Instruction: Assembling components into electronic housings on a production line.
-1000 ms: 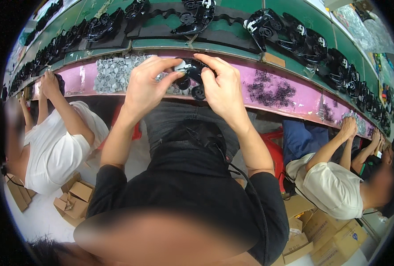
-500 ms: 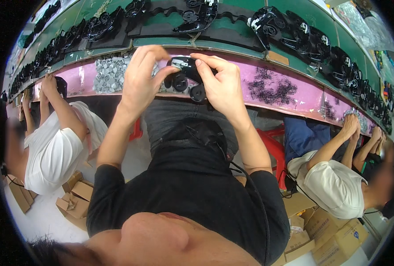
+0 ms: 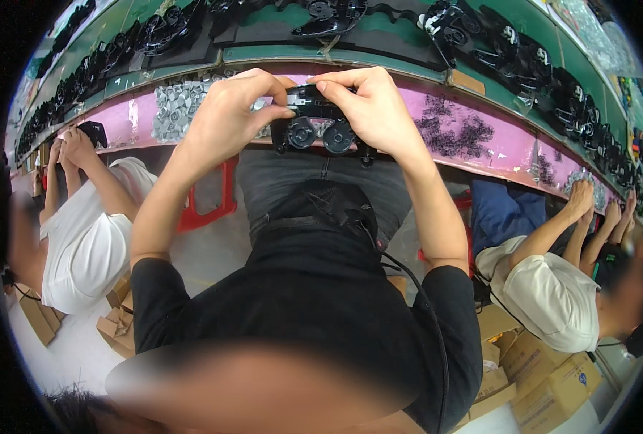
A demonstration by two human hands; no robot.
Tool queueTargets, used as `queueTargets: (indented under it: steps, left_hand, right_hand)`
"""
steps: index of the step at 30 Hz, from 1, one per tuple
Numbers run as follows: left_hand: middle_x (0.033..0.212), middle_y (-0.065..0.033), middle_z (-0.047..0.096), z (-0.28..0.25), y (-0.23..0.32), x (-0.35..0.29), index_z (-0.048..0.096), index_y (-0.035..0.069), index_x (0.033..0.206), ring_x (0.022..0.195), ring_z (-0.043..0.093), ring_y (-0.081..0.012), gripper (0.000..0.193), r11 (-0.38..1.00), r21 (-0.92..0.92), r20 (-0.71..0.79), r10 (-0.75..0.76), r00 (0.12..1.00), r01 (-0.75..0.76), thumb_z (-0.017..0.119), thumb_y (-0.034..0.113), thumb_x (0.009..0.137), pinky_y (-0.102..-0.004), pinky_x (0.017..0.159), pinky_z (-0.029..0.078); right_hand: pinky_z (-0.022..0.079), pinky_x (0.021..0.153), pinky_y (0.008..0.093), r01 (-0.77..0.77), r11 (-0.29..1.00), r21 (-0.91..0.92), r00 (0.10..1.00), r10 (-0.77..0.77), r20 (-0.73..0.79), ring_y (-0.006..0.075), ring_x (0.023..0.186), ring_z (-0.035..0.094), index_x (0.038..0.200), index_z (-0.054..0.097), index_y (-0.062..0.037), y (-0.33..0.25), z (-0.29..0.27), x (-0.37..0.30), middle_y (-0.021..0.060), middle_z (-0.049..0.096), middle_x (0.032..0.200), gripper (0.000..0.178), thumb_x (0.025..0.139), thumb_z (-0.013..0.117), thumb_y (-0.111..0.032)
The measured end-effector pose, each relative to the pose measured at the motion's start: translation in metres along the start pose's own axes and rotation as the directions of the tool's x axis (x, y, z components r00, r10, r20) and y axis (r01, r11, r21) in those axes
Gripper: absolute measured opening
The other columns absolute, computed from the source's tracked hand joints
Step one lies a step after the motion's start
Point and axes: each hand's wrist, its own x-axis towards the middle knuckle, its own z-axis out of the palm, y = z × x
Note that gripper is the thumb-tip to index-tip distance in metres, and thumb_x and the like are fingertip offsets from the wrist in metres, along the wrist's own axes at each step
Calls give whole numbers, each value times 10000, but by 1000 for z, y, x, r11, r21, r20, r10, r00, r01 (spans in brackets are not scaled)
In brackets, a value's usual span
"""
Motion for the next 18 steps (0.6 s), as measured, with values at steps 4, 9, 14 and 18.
queueTargets:
  steps: [4,9,14,18]
  left_hand:
    - [964,-151,750,2,-1,2,722,-12,903,918,714,-336,168,998,-55,-13,31,999,-31,815,96,815,-418,804,568]
    - [1009,-145,767,5,-6,-2,733,-26,890,934,720,-328,161,989,17,-14,146,989,-146,808,95,814,-417,825,579]
    - [1052,-146,761,11,-4,-10,738,-35,922,974,708,-327,142,995,19,-18,100,995,-100,776,73,837,-422,853,580]
    - [1103,-163,747,11,1,-14,725,-37,940,1011,697,-332,113,992,40,0,124,992,-123,742,42,861,-425,871,576]
  right_hand:
    - [564,806,246,-39,998,39,999,39,4,83,891,691,1191,766,45,0,-2,-1,90,791,1018,257,1028,673,-132]
    - [569,808,249,-70,995,70,997,67,48,92,885,704,1178,769,52,1,-3,2,98,792,1021,261,1023,676,-137]
    - [578,811,253,-98,992,82,994,93,58,105,877,723,1160,774,55,8,-5,4,110,796,1012,264,1015,686,-146]
    - [584,803,259,-121,988,101,991,114,67,110,875,728,1155,779,49,12,-6,7,112,799,1006,261,1010,690,-150]
